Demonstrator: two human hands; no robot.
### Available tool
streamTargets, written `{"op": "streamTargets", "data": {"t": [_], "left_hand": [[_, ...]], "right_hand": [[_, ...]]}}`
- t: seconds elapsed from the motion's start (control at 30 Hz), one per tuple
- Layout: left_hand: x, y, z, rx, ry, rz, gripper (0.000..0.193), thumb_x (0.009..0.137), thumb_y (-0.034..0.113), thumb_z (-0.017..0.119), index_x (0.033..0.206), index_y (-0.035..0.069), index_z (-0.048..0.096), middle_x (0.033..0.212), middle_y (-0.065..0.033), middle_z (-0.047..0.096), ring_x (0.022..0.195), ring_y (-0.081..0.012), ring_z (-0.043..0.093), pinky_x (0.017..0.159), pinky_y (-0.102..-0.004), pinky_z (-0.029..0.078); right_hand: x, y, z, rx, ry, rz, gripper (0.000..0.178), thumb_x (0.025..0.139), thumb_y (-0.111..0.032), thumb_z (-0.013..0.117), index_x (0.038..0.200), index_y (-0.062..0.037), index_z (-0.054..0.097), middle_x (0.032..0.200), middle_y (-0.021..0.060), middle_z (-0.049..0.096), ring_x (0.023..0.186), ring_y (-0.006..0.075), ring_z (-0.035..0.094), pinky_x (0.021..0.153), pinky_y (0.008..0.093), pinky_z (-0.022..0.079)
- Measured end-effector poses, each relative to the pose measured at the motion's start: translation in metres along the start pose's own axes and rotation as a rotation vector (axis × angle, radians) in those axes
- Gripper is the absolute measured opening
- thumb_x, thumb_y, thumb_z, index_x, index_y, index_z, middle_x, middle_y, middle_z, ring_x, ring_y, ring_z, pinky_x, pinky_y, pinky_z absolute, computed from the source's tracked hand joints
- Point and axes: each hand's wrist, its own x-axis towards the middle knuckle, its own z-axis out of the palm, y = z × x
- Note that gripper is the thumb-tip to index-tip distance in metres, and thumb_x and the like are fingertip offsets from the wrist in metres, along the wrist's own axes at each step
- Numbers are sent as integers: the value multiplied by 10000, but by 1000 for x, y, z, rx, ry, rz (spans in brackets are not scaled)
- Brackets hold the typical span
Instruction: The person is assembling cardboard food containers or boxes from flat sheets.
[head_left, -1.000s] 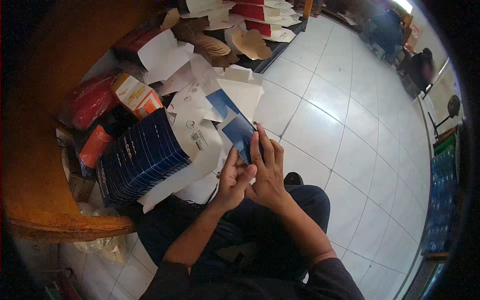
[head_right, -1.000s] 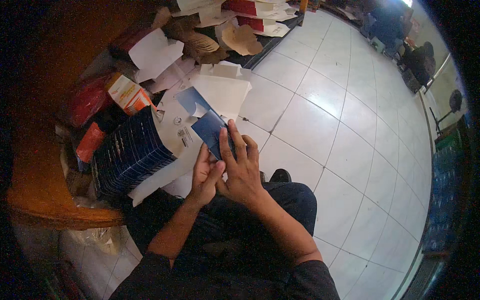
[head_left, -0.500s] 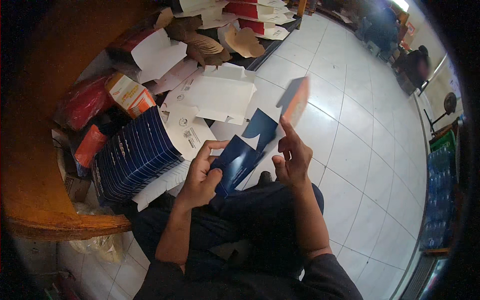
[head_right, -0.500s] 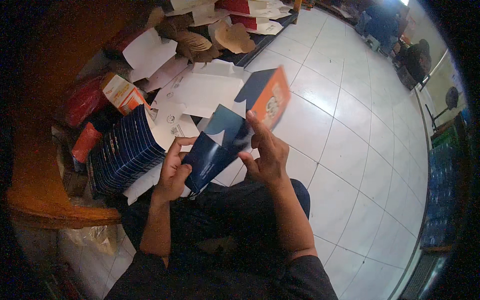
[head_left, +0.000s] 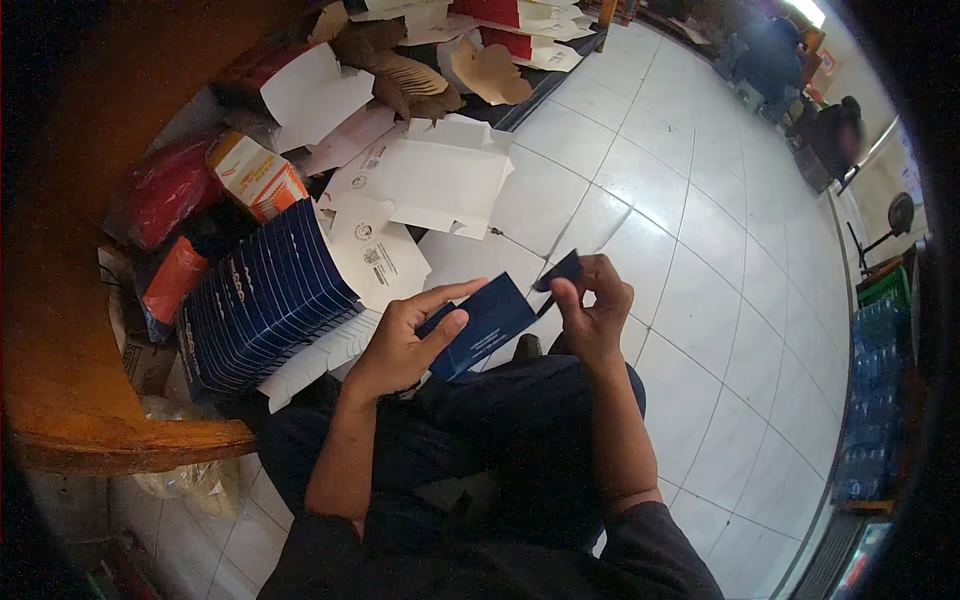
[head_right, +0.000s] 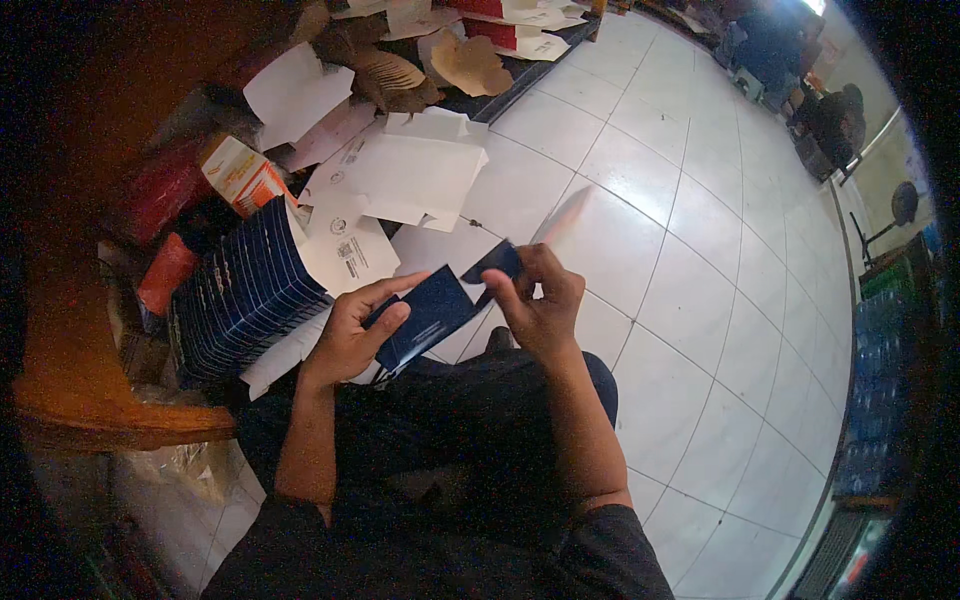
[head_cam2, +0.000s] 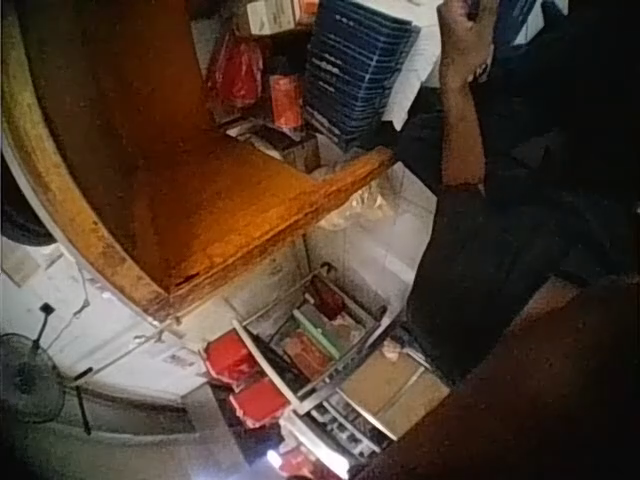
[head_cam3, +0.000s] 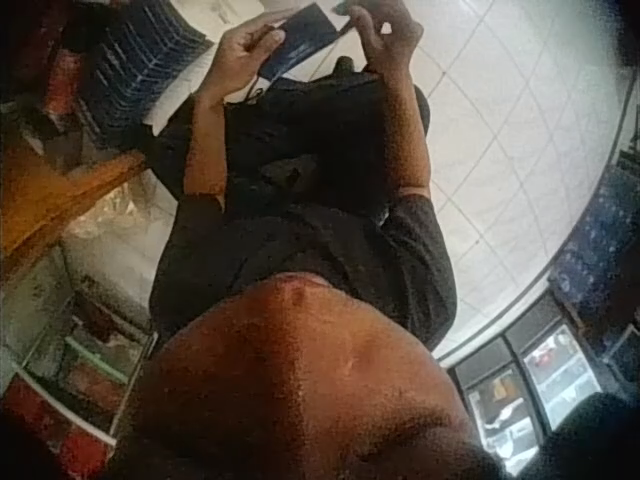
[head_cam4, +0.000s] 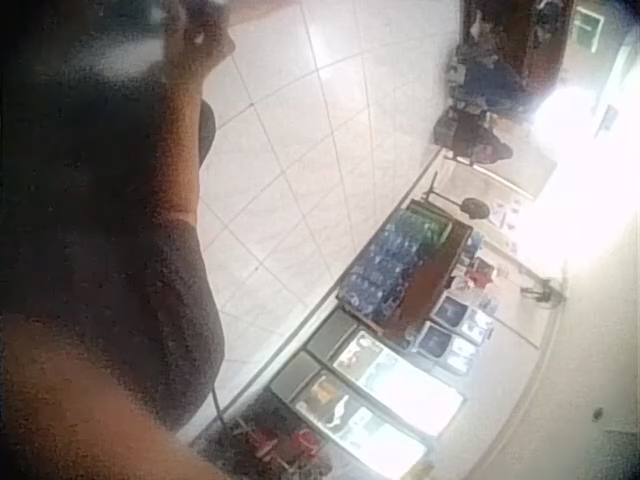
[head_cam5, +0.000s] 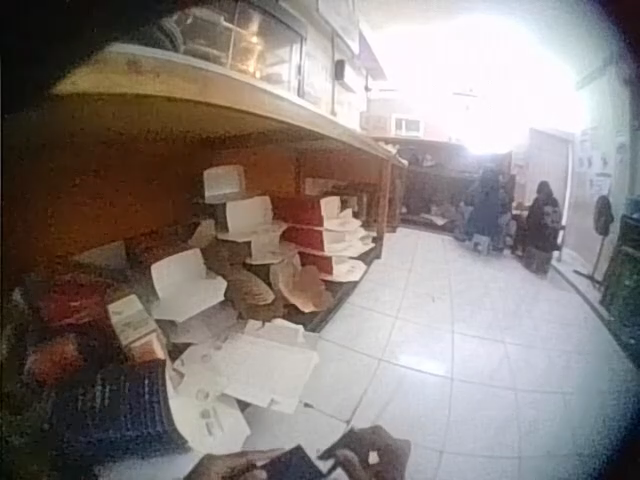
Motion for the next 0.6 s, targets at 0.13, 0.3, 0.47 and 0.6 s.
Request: {"op": "streamTargets", "data": {"t": [0.13,0.3,0.47,0.6], "left_hand": [[-3,-7,-4,341,-42,-113,666,984,283,565,1506,21,246,1219,-241,632,900,-193,683,845,-306,516],[-2,-16,4,195,113,57,926,970,238,596,1504,-9,-119,790,-108,653,647,-117,587,668,-251,462],[-3,-11,16,-2,76,34,943,968,175,590,1516,44,-167,582,15,538,539,-46,431,560,-191,331],[-9,-5,15,-107,104,116,957,955,178,617,1526,49,-140,585,16,543,544,-36,432,574,-172,327]], "right_hand": [[-2,-3,-3,-167,-367,269,331,740,-220,858,980,-39,720,508,7,515,481,43,446,456,220,356],[-1,2,3,-1,-618,507,408,772,-240,834,1108,-36,723,551,30,541,512,54,449,471,225,343],[3,-3,-15,196,-735,197,401,784,-306,820,1059,-30,724,602,17,570,528,92,427,498,267,354],[7,-9,-20,109,-520,393,393,778,-308,824,1073,-61,742,502,3,483,479,61,414,477,248,304]]}}
